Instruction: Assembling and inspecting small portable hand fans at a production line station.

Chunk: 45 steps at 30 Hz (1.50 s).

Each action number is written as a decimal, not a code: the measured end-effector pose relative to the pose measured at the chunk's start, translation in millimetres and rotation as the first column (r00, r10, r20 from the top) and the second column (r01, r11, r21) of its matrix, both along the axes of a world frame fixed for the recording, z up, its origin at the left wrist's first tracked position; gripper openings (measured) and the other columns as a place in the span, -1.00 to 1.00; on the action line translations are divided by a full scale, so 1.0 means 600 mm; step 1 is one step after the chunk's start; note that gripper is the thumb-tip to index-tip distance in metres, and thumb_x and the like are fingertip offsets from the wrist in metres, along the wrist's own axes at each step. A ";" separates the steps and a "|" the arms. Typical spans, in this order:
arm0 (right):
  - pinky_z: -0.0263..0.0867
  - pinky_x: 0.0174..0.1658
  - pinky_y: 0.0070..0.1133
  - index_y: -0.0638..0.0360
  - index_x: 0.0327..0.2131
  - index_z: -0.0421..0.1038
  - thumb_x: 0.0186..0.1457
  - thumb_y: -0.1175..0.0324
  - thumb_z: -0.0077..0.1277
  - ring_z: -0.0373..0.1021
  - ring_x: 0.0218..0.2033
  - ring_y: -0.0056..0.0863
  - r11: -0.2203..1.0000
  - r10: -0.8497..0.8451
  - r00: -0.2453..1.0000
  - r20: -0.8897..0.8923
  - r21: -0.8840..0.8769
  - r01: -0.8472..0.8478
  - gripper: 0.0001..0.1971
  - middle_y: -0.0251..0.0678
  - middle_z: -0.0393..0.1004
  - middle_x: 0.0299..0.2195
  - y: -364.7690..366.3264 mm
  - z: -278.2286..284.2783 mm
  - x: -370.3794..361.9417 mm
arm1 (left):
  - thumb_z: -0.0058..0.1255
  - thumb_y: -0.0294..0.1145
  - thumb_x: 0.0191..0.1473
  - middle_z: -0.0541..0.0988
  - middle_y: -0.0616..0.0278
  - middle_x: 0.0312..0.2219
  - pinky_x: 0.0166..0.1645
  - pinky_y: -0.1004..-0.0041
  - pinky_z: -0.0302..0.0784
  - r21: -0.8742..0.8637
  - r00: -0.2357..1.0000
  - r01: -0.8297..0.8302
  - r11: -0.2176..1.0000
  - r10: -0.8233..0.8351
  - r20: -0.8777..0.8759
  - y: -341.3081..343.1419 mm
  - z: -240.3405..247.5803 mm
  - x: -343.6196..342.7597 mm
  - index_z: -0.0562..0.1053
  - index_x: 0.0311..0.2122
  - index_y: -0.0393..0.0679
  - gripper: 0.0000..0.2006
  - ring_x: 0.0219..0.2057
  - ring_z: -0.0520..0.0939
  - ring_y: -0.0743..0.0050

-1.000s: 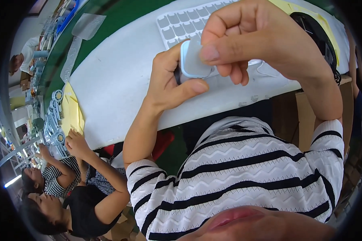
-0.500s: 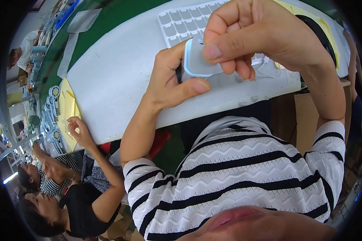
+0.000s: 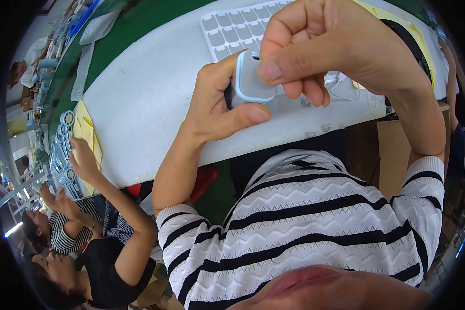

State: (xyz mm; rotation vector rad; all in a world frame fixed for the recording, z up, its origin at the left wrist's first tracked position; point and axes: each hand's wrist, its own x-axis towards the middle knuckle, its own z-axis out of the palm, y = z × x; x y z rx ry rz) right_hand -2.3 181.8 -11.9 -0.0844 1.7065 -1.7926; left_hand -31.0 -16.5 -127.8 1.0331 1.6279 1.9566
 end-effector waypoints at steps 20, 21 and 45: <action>0.13 -0.61 -0.85 0.39 -0.39 0.45 0.09 0.41 0.05 0.21 -0.71 -0.71 0.927 0.020 0.945 -0.326 0.360 0.105 -0.83 -0.32 0.46 -0.57 -0.017 0.017 0.035 | 0.37 -0.16 -0.38 0.47 0.35 -0.62 -0.48 0.63 0.29 -0.034 0.992 -0.050 0.998 0.045 -0.119 0.003 0.007 0.002 0.46 -0.33 -0.23 -0.51 -0.65 0.32 0.51; 0.13 -0.60 -0.84 0.36 -0.38 0.46 0.10 0.41 0.04 0.21 -0.69 -0.72 0.943 0.008 0.933 -0.359 0.312 0.112 -0.84 -0.35 0.44 -0.57 -0.013 0.013 0.036 | 0.37 -0.17 -0.38 0.49 0.34 -0.61 -0.47 0.63 0.31 -0.036 0.985 -0.047 0.998 0.040 -0.167 0.005 0.008 -0.001 0.46 -0.30 -0.24 -0.49 -0.65 0.35 0.50; 0.01 -0.68 -0.81 0.23 -0.21 0.51 0.22 0.25 -0.09 0.05 -0.72 -0.81 0.842 -0.524 0.785 -0.331 -0.058 0.537 -0.73 -0.51 0.25 -0.65 0.023 -0.095 -0.025 | 0.29 -0.40 -0.34 0.56 0.37 -0.27 -0.07 0.45 0.40 -0.208 0.493 -0.624 0.753 0.174 -0.852 -0.035 0.102 -0.020 0.48 -0.16 0.04 -0.52 -0.36 0.52 0.34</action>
